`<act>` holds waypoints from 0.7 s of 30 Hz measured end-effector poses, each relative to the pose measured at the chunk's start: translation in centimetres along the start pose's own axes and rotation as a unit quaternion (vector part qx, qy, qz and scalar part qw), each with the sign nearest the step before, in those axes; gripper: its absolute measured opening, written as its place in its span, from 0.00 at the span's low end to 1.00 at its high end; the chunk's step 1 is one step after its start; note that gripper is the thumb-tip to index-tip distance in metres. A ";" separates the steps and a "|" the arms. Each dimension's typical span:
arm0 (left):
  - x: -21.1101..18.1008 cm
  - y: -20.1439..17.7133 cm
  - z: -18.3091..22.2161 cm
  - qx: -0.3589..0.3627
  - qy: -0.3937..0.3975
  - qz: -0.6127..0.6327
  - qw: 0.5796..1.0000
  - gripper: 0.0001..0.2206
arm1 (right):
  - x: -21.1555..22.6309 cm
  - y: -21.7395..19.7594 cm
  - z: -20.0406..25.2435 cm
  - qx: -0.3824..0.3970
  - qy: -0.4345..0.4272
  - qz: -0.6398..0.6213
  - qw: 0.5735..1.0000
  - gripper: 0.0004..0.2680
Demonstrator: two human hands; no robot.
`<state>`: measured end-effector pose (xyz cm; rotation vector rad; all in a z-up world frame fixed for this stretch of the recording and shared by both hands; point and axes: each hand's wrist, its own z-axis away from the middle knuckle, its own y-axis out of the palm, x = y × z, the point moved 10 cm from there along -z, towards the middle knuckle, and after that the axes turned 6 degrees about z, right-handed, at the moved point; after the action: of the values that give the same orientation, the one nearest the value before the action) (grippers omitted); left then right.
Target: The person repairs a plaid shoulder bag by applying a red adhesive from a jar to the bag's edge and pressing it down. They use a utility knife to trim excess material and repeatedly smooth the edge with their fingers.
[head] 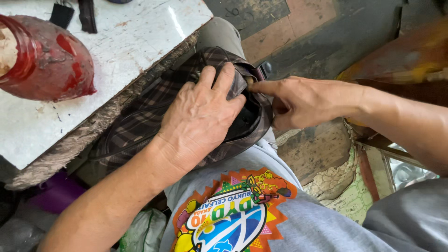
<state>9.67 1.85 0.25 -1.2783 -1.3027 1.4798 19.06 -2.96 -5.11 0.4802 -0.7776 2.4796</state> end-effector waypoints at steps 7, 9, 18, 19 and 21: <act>-0.4 -0.4 0.3 -0.023 -0.002 0.003 1.000 0.09 | -0.8 1.2 0.1 0.001 -0.033 -0.120 0.992 0.37; -0.6 -0.4 0.4 -0.014 -0.007 -0.004 1.000 0.10 | -0.7 0.7 0.7 -0.009 -0.017 -0.072 0.997 0.35; -1.2 -0.8 0.7 -0.020 -0.008 -0.018 1.000 0.09 | -0.6 0.6 0.6 -0.004 0.011 -0.010 1.000 0.33; -1.3 -1.0 0.8 -0.020 -0.008 -0.021 1.000 0.09 | -0.4 0.7 0.4 -0.004 -0.001 -0.003 1.000 0.32; -1.2 -0.9 0.9 -0.018 -0.009 -0.020 1.000 0.09 | -0.6 0.6 0.4 -0.012 -0.005 -0.005 1.000 0.32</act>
<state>8.94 0.69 1.37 -1.2589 -1.3641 1.4490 19.31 -3.86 -5.38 0.4866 -0.8072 2.4574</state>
